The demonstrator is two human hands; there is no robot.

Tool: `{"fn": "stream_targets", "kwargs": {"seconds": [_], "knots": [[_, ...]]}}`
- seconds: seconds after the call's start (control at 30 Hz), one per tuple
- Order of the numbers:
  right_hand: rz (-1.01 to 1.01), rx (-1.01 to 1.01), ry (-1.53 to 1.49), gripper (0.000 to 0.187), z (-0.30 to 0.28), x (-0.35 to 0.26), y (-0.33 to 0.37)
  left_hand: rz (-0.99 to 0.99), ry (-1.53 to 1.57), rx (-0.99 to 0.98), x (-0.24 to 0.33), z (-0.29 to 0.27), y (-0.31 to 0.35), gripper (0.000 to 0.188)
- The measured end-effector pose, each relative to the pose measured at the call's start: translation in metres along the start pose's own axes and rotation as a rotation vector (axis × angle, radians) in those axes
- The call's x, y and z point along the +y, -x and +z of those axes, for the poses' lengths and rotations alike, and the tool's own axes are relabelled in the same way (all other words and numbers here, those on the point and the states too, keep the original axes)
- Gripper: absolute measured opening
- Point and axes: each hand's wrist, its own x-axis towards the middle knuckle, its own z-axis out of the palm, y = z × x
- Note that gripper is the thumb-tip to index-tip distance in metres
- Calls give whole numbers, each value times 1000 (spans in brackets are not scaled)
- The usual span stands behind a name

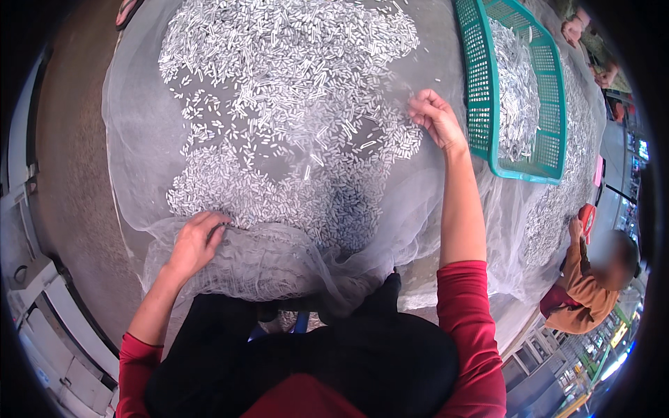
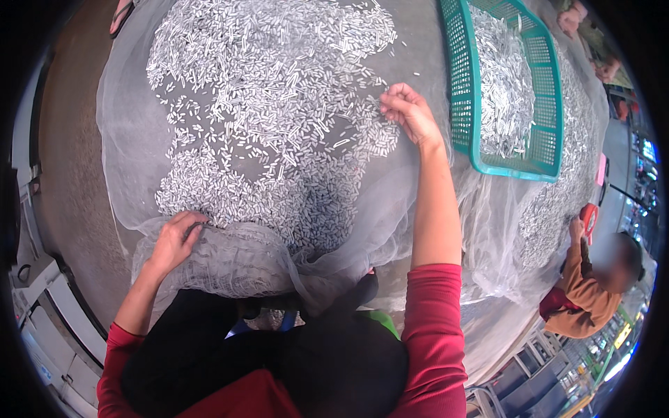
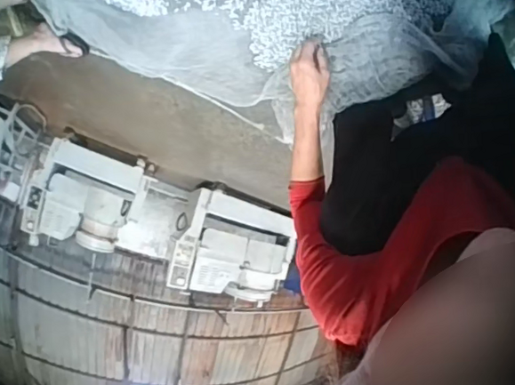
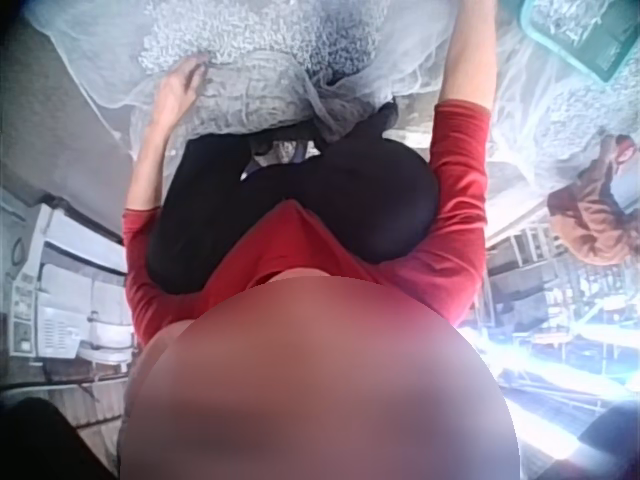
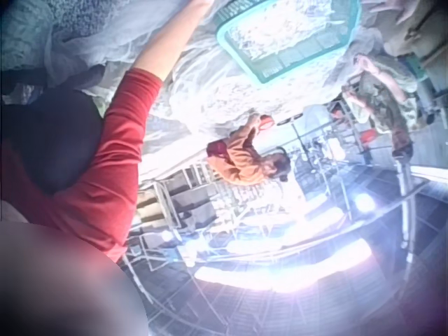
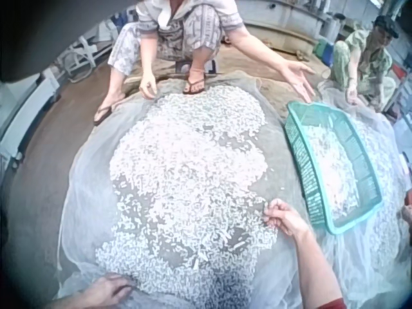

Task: The person repeatedly picks up small white cylindrical items from a large pile on a white sheet and places them into a green basket. The hands work continuously, moving items from the sheet to the basket.

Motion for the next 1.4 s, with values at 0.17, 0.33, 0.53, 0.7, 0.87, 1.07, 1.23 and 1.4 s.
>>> {"fn": "stream_targets", "kwargs": {"seconds": [0.17, 0.33, 0.53, 0.7, 0.87, 1.07, 1.23, 1.4], "knots": [[-160, 264, 825, 15, 15, 5, -4, 124, -82, -45, 3, -22, -37, 16], [-231, 321, 1262, 17, 35, 4, -6, 359, -220, 12, 13, -31, -127, 14], [-221, 335, 1040, 14, 31, 1, -8, 262, -124, 296, 45, 13, -235, 19], [-92, 54, -107, 15, 52, -4, -12, 219, -109, 434, 50, 47, -253, 19], [-82, -74, 115, 18, 105, 3, -45, -69, 346, 279, 32, 29, -244, 17], [-315, 48, 1295, 18, 147, 17, -71, -159, 1316, 47, 28, 17, -226, 27], [-76, 11, 284, 15, 110, 2, -51, 19, 1688, -130, 18, 22, -220, 28], [148, 114, 541, 21, 89, 8, -22, -145, 1647, -101, 22, 34, -236, 21]]}}
